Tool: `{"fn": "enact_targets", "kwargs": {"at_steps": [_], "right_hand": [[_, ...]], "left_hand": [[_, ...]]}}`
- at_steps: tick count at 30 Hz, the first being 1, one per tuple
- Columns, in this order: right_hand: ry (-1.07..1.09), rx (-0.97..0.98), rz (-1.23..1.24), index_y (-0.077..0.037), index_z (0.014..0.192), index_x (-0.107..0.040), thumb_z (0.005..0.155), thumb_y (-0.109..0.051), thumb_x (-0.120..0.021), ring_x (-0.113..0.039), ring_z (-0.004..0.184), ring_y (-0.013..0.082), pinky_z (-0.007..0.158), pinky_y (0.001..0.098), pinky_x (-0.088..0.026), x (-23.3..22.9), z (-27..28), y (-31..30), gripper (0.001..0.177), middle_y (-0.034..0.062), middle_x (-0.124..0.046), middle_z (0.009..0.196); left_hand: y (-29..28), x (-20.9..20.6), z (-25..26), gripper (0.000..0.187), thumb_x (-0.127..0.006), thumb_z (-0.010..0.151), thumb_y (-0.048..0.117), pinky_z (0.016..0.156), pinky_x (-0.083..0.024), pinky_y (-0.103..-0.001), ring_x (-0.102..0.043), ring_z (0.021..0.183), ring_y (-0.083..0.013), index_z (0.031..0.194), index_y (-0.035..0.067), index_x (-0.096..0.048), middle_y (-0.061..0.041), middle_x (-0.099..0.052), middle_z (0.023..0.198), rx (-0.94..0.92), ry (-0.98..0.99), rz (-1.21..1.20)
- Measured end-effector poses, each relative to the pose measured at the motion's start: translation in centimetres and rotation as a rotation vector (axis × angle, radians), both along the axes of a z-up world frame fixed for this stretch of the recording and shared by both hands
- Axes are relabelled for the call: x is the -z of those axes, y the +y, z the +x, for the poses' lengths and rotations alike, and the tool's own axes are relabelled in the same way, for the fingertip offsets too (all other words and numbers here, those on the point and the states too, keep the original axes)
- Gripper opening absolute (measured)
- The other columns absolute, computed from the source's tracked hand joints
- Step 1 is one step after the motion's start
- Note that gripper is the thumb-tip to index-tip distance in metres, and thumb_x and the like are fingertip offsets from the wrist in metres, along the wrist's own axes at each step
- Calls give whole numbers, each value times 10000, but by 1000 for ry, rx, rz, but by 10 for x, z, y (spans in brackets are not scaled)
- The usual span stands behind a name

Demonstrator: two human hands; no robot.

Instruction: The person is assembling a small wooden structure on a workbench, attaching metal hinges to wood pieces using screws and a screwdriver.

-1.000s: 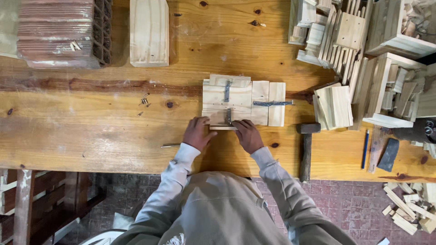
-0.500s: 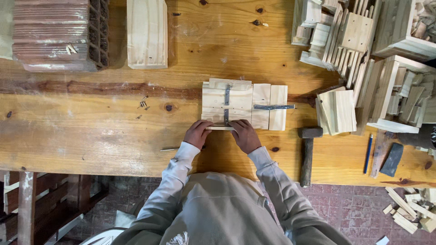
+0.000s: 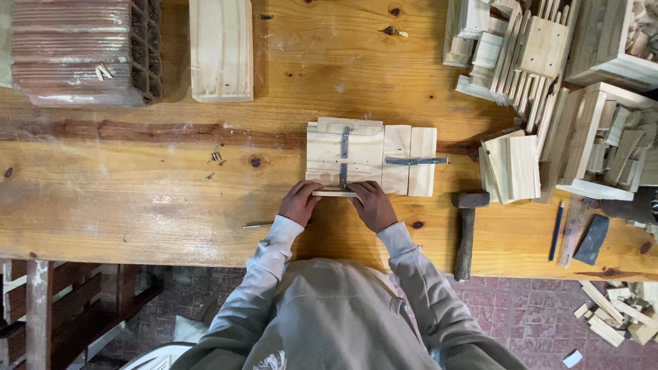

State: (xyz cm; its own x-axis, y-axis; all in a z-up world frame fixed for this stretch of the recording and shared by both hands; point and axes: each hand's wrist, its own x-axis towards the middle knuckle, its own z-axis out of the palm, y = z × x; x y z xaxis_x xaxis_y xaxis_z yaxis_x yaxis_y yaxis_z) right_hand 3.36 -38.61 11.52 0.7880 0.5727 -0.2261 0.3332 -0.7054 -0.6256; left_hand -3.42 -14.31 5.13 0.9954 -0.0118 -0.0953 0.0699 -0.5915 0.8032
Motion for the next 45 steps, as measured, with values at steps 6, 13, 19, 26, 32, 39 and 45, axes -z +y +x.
{"fn": "enact_targets", "kwargs": {"at_steps": [6, 13, 19, 26, 32, 39, 45], "right_hand": [[7, 30, 16, -76, 1324, -653, 1026, -119, -607, -616, 1227, 352, 1021, 452, -539, -3, 0, 3, 305, 145, -687, 1226], [39, 48, 25, -66, 1344, -635, 1054, -132, -571, -600, 1254, 359, 1037, 464, -530, -10, -2, 4, 304, 151, -678, 1239], [-8, 31, -7, -58, 1322, -637, 1027, -157, -621, -606, 1242, 376, 1033, 488, -530, -16, -1, 8, 311, 167, -676, 1240], [-171, 138, 47, -12, 1383, -549, 995, -253, -694, -478, 1341, 436, 1112, 567, -447, -44, -13, 21, 479, 221, -531, 1363], [-277, 139, 275, -48, 1098, -677, 991, -250, -700, -648, 1086, 407, 909, 497, -568, -36, -46, 94, 230, 167, -644, 1047], [67, 38, 343, -104, 1114, -681, 993, -193, -676, -719, 809, 295, 722, 423, -599, 58, -45, 228, 150, 83, -711, 914], [62, 110, 346, -240, 1227, -655, 942, -198, -721, -725, 750, 292, 653, 418, -580, 85, -29, 312, 296, 85, -701, 886]], "left_hand": [[2, 5, -1, 286, -733, 942, 157, 1037, -539, -411, -638, 1199, -263, 1220, 206, -688, -14, -659, 1170, -9, 6, -7], [1, -5, 1, 295, -699, 975, 133, 1051, -535, -434, -631, 1216, -280, 1261, 196, -661, -29, -642, 1195, -10, 40, -25], [3, 4, 1, 317, -710, 968, 170, 1054, -526, -456, -610, 1240, -314, 1277, 195, -638, -53, -627, 1210, -14, 49, -22], [9, -26, -3, 440, -674, 1017, 294, 1128, -483, -483, -537, 1350, -332, 1416, 185, -526, -81, -565, 1387, -67, 279, -24], [54, 17, -26, 398, -750, 939, 338, 969, -568, -494, -644, 1142, -350, 1291, 205, -620, -65, -659, 1123, -196, 23, 34], [164, 59, -53, 232, -686, 949, 182, 926, -574, -427, -691, 1061, -313, 1181, 190, -691, -71, -724, 1061, -362, -154, 137], [234, 46, -51, 203, -701, 991, 265, 893, -582, -462, -713, 1028, -347, 1135, 122, -714, -127, -756, 1030, -475, -98, 109]]}}
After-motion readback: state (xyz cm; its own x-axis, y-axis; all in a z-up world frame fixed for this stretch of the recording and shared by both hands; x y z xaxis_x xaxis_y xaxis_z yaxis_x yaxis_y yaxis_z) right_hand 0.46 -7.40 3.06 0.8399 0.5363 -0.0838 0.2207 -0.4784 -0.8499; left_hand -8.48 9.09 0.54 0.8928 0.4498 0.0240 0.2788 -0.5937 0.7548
